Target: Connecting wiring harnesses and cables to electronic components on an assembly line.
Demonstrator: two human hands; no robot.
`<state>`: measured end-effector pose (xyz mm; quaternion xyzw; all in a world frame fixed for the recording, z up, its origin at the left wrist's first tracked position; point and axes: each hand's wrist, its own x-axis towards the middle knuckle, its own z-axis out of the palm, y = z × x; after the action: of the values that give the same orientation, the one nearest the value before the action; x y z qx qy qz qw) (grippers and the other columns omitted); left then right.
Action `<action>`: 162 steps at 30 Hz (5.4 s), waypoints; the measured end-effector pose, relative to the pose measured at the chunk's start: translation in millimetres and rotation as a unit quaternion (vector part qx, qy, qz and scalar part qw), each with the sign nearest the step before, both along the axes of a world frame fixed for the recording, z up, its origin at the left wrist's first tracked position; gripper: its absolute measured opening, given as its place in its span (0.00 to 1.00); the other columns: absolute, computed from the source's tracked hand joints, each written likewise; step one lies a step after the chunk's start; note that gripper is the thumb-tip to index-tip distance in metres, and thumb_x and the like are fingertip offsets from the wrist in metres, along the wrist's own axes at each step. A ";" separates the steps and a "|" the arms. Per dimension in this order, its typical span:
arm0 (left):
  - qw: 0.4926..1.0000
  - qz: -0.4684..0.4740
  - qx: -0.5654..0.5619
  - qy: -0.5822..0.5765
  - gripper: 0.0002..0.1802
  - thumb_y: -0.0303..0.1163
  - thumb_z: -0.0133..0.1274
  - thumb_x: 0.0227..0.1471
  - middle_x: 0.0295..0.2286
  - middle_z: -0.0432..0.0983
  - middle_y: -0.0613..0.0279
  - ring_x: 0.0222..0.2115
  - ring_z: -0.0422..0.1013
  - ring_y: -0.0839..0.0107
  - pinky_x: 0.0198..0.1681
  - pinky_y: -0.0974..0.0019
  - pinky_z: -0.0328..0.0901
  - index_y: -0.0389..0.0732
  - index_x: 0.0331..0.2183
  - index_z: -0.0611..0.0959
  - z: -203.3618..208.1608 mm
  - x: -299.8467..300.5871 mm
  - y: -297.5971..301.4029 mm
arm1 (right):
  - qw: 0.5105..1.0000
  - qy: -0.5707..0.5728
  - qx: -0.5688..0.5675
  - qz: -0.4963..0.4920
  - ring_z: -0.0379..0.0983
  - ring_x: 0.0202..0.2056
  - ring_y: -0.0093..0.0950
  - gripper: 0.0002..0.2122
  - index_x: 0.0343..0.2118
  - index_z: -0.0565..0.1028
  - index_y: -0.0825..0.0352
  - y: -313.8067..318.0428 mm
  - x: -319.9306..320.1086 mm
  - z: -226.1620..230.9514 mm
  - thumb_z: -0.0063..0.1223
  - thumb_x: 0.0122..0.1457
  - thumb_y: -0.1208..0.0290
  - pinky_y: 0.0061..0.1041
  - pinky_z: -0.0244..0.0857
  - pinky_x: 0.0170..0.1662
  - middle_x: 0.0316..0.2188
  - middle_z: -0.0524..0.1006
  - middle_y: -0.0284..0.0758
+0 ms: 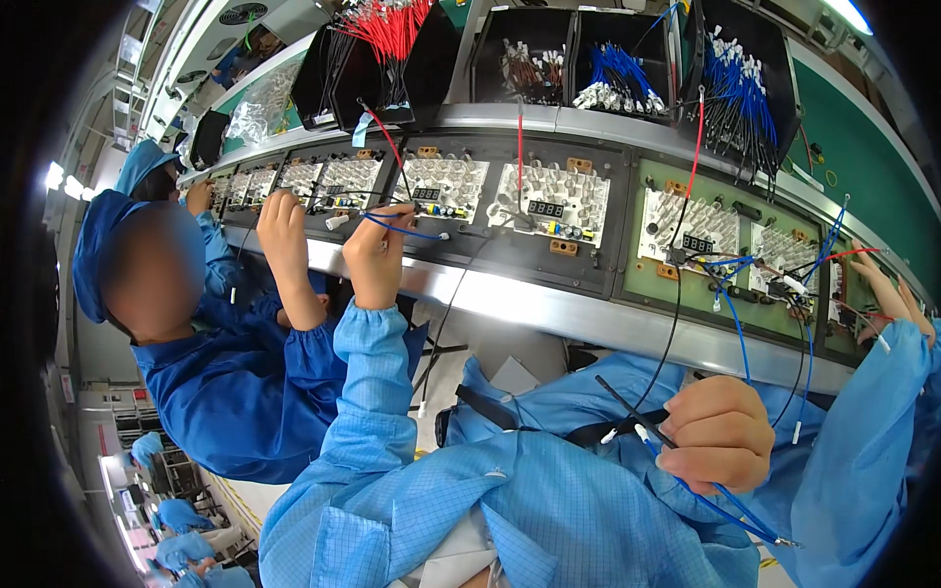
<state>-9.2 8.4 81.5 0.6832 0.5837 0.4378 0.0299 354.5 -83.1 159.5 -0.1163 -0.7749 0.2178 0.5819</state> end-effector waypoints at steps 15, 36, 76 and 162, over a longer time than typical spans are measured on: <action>1.000 0.030 0.004 -0.010 0.08 0.18 0.53 0.47 0.24 0.77 0.58 0.21 0.74 0.68 0.24 0.70 0.66 0.39 0.32 0.81 -14.5 -1.2 13.0 | 1.000 0.005 -0.008 0.017 0.68 0.19 0.30 0.09 0.23 0.71 0.66 0.2 -5.6 -14.0 0.49 0.56 0.69 0.30 0.67 0.24 0.17 0.70 0.35; 0.998 0.050 -0.018 -0.036 0.05 0.22 0.54 0.51 0.21 0.77 0.63 0.20 0.71 0.82 0.22 0.76 0.64 0.38 0.32 0.82 -24.5 -6.8 36.7 | 0.999 -0.042 0.006 0.011 0.70 0.21 0.29 0.14 0.28 0.74 0.69 10.8 -8.0 -19.7 0.47 0.61 0.63 0.28 0.70 0.26 0.19 0.70 0.34; 0.958 -0.013 -0.003 -0.286 0.05 0.23 0.52 0.53 0.25 0.75 0.65 0.24 0.70 0.82 0.24 0.78 0.64 0.35 0.34 0.77 -80.3 -21.6 27.4 | 0.886 -0.178 -0.315 -0.290 0.77 0.31 0.24 0.07 0.33 0.74 0.73 96.5 -107.8 -62.2 0.48 0.59 0.74 0.20 0.67 0.35 0.23 0.78 0.36; 0.989 -0.009 0.002 -0.145 0.04 0.21 0.48 0.53 0.12 0.63 0.72 0.14 0.57 0.89 0.16 0.77 0.50 0.36 0.31 0.79 -77.8 -37.5 23.3 | 0.596 -0.638 -0.327 -0.362 0.76 0.19 0.30 0.17 0.25 0.77 0.69 376.1 70.8 -14.5 0.43 0.57 0.60 0.31 0.70 0.24 0.18 0.78 0.39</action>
<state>-46.7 31.7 3.7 0.6178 0.5660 0.5332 0.1170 425.3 293.0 145.0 -0.6795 -0.7192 0.0984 -0.1069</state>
